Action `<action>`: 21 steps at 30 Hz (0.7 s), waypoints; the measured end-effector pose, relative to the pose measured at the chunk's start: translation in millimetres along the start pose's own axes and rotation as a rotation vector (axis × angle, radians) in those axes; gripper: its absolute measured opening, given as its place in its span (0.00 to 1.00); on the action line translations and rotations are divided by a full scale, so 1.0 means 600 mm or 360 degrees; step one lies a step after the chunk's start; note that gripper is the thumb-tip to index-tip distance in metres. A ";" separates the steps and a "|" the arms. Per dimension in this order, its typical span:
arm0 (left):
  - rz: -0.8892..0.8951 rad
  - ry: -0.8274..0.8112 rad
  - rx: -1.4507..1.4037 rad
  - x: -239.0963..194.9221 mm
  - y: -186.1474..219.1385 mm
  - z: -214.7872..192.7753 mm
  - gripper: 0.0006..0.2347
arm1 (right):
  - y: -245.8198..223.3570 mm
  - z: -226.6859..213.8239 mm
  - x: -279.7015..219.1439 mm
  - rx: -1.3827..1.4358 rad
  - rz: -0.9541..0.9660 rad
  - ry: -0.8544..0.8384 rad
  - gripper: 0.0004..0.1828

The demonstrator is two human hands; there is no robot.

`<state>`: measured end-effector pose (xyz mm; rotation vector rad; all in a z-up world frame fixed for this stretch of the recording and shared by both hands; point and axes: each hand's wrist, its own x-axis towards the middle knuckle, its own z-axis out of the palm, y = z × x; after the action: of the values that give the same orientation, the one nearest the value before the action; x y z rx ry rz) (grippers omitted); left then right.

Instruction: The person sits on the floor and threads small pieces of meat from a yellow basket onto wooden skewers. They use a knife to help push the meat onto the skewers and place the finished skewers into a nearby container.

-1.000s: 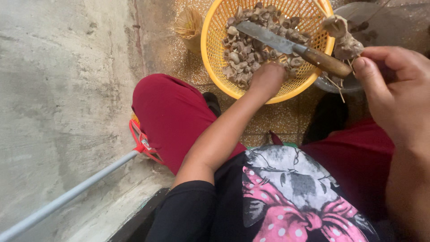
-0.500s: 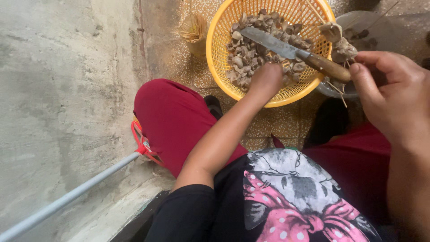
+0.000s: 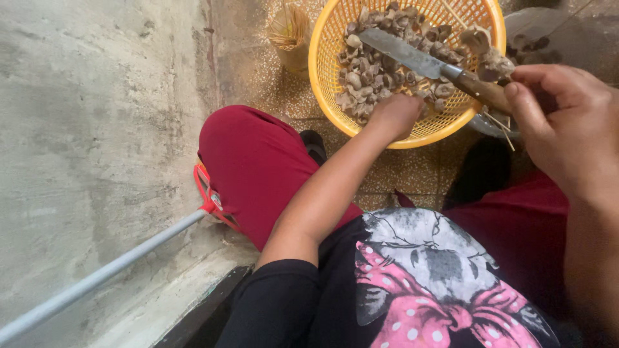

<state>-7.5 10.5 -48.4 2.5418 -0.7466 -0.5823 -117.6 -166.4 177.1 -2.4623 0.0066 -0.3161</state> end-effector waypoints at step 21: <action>-0.0267 0.0494 -0.1184 0.032 -0.044 -0.079 0.09 | 0.054 0.019 -0.016 -0.0397 -0.0130 -0.0389 0.09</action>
<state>41.4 32.6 -27.6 1.9311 -0.1512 -0.3992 -121.9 -184.2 146.9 -2.7385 -0.1684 -0.0484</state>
